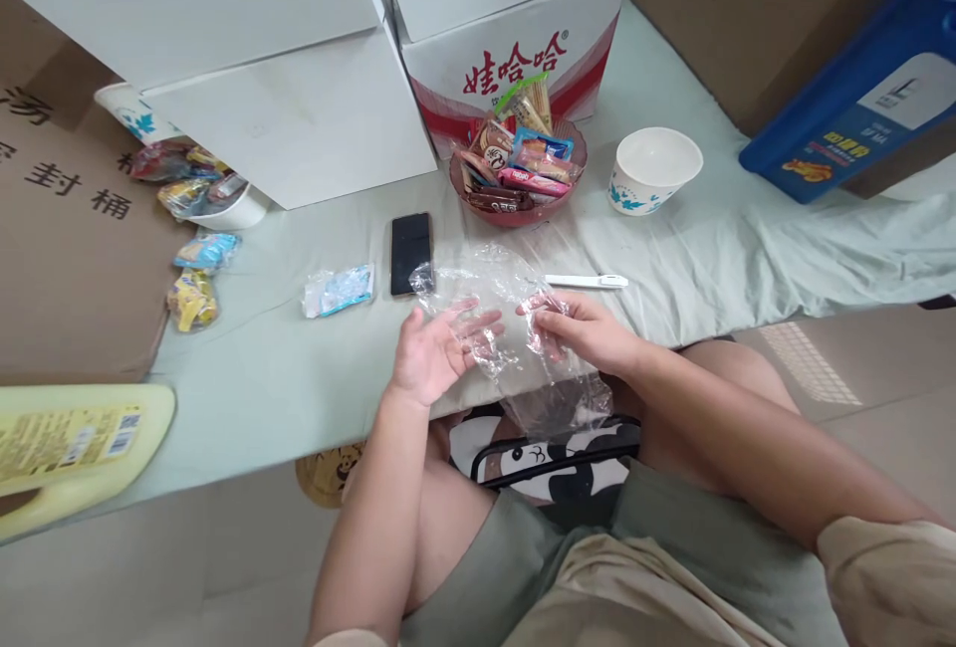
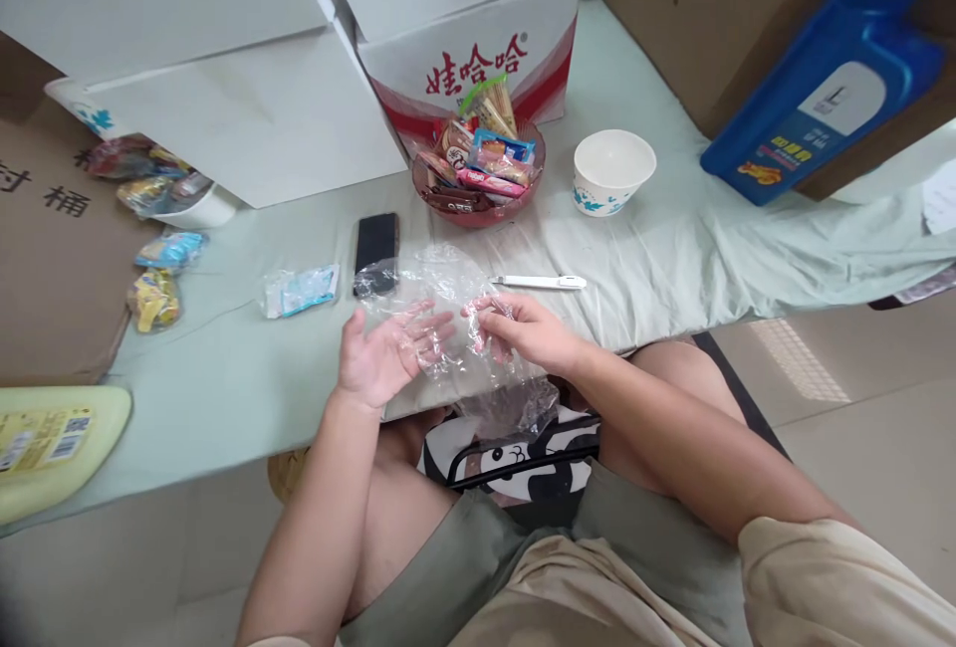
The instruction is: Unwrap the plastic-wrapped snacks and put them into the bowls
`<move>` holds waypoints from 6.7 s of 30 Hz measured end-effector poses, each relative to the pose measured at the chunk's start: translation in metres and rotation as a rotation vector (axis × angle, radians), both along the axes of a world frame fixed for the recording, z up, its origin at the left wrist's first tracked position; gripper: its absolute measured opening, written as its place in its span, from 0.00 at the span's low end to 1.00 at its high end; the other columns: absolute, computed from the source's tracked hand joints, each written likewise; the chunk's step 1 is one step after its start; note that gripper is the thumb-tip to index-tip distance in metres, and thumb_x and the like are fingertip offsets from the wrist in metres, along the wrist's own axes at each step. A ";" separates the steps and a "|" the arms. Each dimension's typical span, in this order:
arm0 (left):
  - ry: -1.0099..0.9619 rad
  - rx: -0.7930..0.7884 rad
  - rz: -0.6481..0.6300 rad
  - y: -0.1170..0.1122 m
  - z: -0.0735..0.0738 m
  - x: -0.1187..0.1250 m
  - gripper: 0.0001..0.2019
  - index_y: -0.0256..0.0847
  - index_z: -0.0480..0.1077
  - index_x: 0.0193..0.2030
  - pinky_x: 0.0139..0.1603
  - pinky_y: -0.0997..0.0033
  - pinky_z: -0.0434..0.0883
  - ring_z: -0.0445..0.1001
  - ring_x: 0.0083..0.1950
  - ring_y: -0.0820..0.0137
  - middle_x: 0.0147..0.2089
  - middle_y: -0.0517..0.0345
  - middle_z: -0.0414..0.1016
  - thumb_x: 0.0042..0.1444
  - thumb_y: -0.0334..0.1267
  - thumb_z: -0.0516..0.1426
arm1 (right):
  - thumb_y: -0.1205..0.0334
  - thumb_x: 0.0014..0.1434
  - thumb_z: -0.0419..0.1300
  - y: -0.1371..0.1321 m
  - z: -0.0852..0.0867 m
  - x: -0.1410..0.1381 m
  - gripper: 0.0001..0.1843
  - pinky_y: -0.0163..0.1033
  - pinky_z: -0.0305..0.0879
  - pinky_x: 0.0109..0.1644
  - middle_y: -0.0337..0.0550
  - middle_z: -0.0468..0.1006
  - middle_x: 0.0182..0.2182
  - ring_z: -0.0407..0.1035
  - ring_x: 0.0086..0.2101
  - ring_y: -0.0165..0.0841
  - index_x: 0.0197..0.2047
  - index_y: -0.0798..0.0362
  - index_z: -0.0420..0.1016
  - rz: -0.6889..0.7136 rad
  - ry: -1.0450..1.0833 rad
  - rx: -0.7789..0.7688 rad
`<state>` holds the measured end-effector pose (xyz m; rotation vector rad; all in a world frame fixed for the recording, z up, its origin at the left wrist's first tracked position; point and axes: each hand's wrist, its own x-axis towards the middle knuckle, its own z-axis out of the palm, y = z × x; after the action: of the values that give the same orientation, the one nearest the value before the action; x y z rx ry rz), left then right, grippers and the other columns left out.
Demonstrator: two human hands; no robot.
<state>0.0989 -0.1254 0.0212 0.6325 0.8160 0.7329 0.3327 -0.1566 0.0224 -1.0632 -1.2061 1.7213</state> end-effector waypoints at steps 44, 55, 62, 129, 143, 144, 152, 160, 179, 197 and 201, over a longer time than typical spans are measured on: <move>0.413 0.396 -0.125 -0.008 -0.004 0.006 0.12 0.40 0.73 0.39 0.37 0.69 0.77 0.80 0.34 0.68 0.40 0.54 0.83 0.52 0.45 0.65 | 0.53 0.60 0.60 -0.006 -0.002 -0.003 0.24 0.38 0.64 0.34 0.35 0.69 0.28 0.65 0.29 0.30 0.59 0.50 0.67 0.088 -0.248 0.194; 0.508 0.434 -0.038 -0.004 -0.010 0.000 0.14 0.40 0.68 0.41 0.14 0.80 0.56 0.60 0.14 0.79 0.19 0.68 0.71 0.56 0.47 0.60 | 0.58 0.65 0.53 -0.008 -0.011 -0.003 0.23 0.36 0.66 0.32 0.31 0.66 0.25 0.65 0.25 0.28 0.63 0.50 0.60 0.068 -0.058 0.107; 0.495 0.455 -0.119 -0.005 -0.006 0.000 0.15 0.39 0.70 0.42 0.15 0.80 0.55 0.58 0.14 0.80 0.19 0.67 0.70 0.56 0.48 0.60 | 0.58 0.65 0.54 -0.009 -0.008 -0.007 0.27 0.34 0.70 0.32 0.32 0.65 0.26 0.64 0.27 0.28 0.65 0.52 0.60 0.163 -0.063 0.043; 0.406 0.416 0.123 -0.006 -0.012 -0.003 0.20 0.45 0.66 0.41 0.32 0.71 0.75 0.79 0.29 0.69 0.33 0.61 0.80 0.47 0.47 0.68 | 0.58 0.63 0.57 -0.004 -0.014 -0.004 0.09 0.39 0.67 0.37 0.40 0.74 0.33 0.69 0.31 0.31 0.46 0.50 0.69 -0.043 -0.157 0.195; 0.567 0.604 0.153 -0.002 -0.019 -0.009 0.11 0.40 0.81 0.36 0.34 0.68 0.77 0.78 0.28 0.68 0.34 0.53 0.83 0.53 0.46 0.64 | 0.68 0.58 0.57 -0.003 -0.012 0.001 0.07 0.49 0.66 0.58 0.47 0.74 0.51 0.66 0.56 0.40 0.36 0.51 0.76 -0.097 -0.198 0.308; 0.572 0.609 0.143 -0.002 -0.018 -0.009 0.11 0.40 0.81 0.36 0.34 0.68 0.77 0.79 0.29 0.68 0.34 0.53 0.83 0.53 0.46 0.64 | 0.69 0.58 0.56 -0.003 -0.013 0.001 0.08 0.50 0.65 0.59 0.47 0.75 0.50 0.66 0.57 0.39 0.30 0.51 0.75 -0.098 -0.203 0.315; 0.500 0.572 0.098 -0.003 -0.014 -0.006 0.11 0.40 0.81 0.34 0.36 0.68 0.78 0.78 0.30 0.69 0.36 0.52 0.84 0.48 0.45 0.68 | 0.68 0.56 0.54 -0.003 -0.013 0.000 0.10 0.45 0.67 0.52 0.45 0.73 0.50 0.68 0.49 0.35 0.24 0.53 0.67 -0.176 -0.091 0.160; 0.457 0.572 0.114 0.000 -0.012 -0.006 0.07 0.40 0.80 0.30 0.36 0.70 0.75 0.78 0.30 0.70 0.37 0.52 0.84 0.47 0.40 0.67 | 0.68 0.53 0.54 -0.003 -0.013 -0.002 0.08 0.42 0.64 0.51 0.43 0.75 0.47 0.68 0.46 0.35 0.35 0.51 0.73 -0.235 -0.100 0.112; 0.497 0.452 -0.022 -0.002 -0.006 -0.004 0.26 0.41 0.69 0.48 0.38 0.71 0.73 0.79 0.36 0.68 0.42 0.52 0.83 0.44 0.45 0.70 | 0.69 0.57 0.56 -0.003 -0.017 0.000 0.06 0.47 0.65 0.55 0.46 0.73 0.52 0.70 0.49 0.36 0.32 0.52 0.74 -0.112 -0.082 0.189; 0.404 0.331 0.077 -0.001 -0.007 0.000 0.28 0.40 0.68 0.45 0.34 0.69 0.75 0.79 0.32 0.68 0.35 0.54 0.82 0.38 0.43 0.72 | 0.68 0.57 0.57 -0.003 -0.016 -0.001 0.08 0.45 0.64 0.54 0.46 0.73 0.49 0.67 0.52 0.36 0.27 0.53 0.73 -0.099 -0.060 0.181; 0.396 0.327 0.078 -0.002 -0.007 -0.002 0.27 0.40 0.68 0.45 0.33 0.70 0.75 0.79 0.32 0.68 0.35 0.54 0.82 0.39 0.43 0.72 | 0.69 0.55 0.56 -0.002 -0.017 0.000 0.09 0.45 0.63 0.54 0.46 0.74 0.48 0.66 0.53 0.37 0.25 0.53 0.73 -0.103 -0.061 0.182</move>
<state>0.0968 -0.1270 0.0143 1.0671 1.0982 0.8331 0.3322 -0.1588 0.0058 -1.0550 -1.2967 1.4805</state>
